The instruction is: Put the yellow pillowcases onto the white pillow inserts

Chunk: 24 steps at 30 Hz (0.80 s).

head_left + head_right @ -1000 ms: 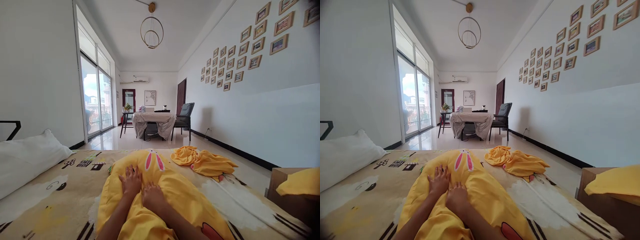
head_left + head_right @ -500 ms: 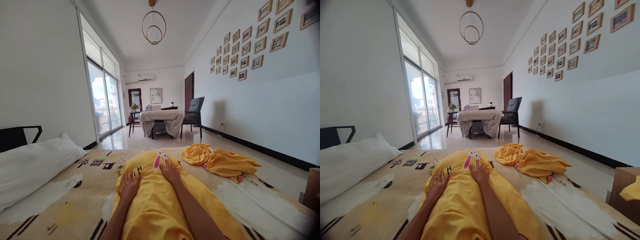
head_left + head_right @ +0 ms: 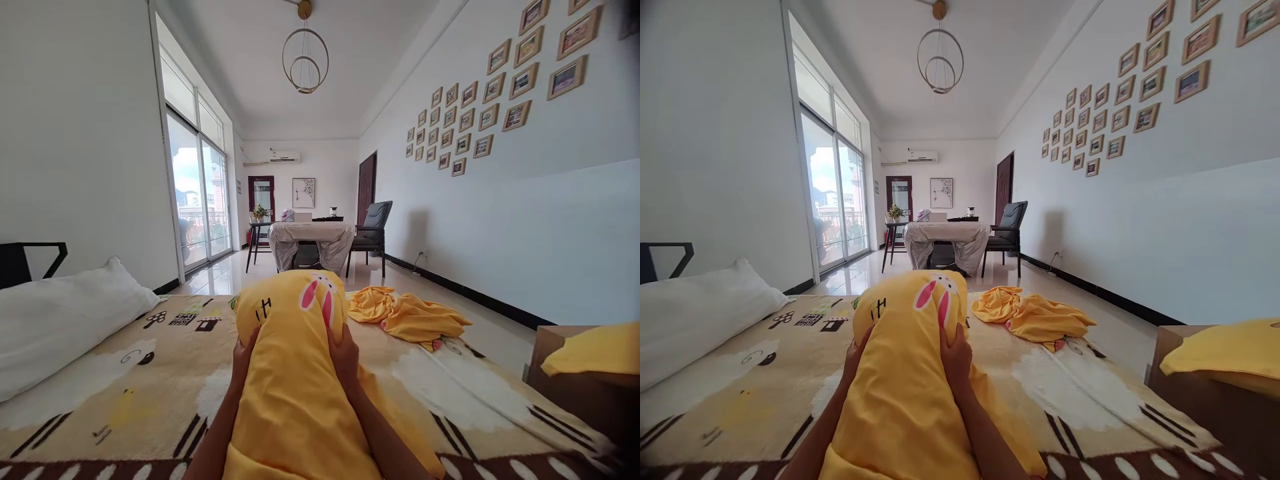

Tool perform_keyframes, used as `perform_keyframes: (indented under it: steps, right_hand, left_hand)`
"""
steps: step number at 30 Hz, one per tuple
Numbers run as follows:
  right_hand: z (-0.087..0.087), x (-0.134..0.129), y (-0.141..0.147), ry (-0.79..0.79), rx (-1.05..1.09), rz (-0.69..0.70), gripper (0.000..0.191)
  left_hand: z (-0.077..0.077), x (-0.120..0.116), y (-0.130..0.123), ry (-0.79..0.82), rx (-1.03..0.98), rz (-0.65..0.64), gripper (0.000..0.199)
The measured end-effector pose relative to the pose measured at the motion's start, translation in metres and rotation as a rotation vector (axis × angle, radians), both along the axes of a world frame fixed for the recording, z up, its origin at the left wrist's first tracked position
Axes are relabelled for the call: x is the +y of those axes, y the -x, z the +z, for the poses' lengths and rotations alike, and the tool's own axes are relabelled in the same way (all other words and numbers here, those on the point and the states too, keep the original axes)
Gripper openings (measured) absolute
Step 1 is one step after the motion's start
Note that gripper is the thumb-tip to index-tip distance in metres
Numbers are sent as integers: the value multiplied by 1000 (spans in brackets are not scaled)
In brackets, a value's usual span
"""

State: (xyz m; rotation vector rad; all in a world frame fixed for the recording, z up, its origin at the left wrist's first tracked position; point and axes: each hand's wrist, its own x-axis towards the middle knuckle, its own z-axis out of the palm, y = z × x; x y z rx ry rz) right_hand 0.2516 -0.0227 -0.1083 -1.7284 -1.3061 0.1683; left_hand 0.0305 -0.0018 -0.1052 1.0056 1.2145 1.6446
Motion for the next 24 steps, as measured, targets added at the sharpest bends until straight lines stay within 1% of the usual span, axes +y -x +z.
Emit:
perform_keyframes:
  steps: [2,3,5,6,9,11,13,15,17,20,22,24]
  right_hand:
    - [8,-18,2,-229,77,-10,58]
    - [9,-27,2,-350,119,-10,60]
    - [6,-47,-1,-532,161,-6,62]
    - [1,-56,-4,-568,144,-1,61]
    - [-23,-80,-19,-618,-9,57,52]
    - [-40,-90,-30,-664,-136,119,44]
    - [-52,-96,-39,-709,-227,150,40]
    - [-56,-99,-45,-708,-255,165,36]
    - [-54,-100,-47,-676,-237,182,34]
    - [-50,-104,-47,-654,-172,200,32]
    - [-52,-108,-49,-639,-105,195,32]
    - [-61,-112,-52,-609,-43,180,36]
  left_hand:
    - [14,-12,1,-72,0,14,61]
    - [18,-19,3,-116,13,30,62]
    - [19,-35,9,-206,49,92,64]
    - [15,-44,13,-247,64,128,64]
    - [-4,-63,27,-307,68,206,65]
    - [-17,-72,37,-304,96,182,65]
    - [-23,-78,44,-294,161,133,63]
    - [-20,-83,46,-298,226,102,60]
    - [-12,-88,44,-315,273,97,58]
    - [-3,-93,41,-328,312,36,66]
    - [-5,-97,43,-310,306,-35,77]
    - [-11,-103,49,-242,273,-129,84]
